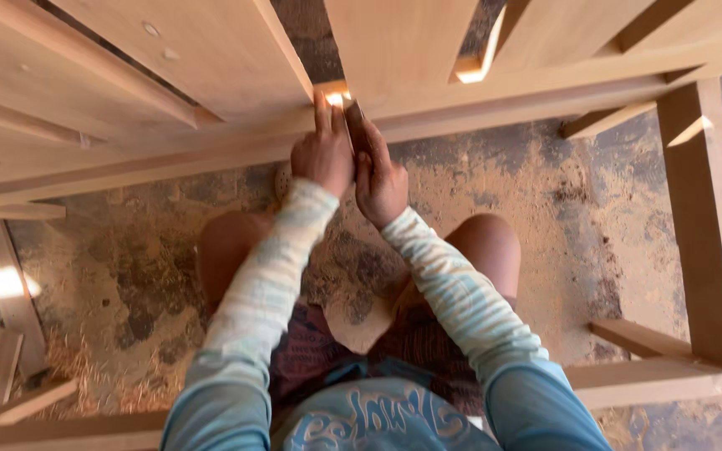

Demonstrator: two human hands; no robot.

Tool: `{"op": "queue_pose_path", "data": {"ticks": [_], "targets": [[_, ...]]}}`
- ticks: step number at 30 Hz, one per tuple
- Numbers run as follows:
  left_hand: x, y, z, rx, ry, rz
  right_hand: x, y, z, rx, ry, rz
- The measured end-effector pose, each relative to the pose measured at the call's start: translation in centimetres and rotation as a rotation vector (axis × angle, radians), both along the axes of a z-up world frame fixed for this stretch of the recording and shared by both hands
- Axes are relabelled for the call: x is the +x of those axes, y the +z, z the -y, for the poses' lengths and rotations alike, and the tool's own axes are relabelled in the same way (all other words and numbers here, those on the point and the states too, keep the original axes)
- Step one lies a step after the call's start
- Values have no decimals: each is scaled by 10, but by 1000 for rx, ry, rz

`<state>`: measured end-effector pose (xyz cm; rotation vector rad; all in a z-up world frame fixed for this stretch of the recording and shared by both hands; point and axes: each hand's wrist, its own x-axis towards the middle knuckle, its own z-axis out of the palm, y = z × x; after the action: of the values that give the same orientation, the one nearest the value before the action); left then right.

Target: The person sits on the floor and uses a sanding block to smooth the surface of a wooden furniture piece. They repeatedly rub the sanding block along the edges and flat surfaces of the wood.

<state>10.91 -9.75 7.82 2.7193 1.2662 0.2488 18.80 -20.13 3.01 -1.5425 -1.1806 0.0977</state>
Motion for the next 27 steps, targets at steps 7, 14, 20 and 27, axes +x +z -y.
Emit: {"op": "queue_pose_path", "data": {"ticks": [7, 14, 20, 27], "targets": [[-43, -16, 5, -299, 130, 315, -2, 3, -24, -174, 71, -305], [-39, -39, -32, -167, 170, 468, -6, -10, -105, -205, -123, -30], [-60, -18, -52, -299, 174, 656, -27, -8, -85, -196, -105, -2], [-74, -15, -59, -419, 169, 898, -21, -2, -114, -293, -128, -50]]}}
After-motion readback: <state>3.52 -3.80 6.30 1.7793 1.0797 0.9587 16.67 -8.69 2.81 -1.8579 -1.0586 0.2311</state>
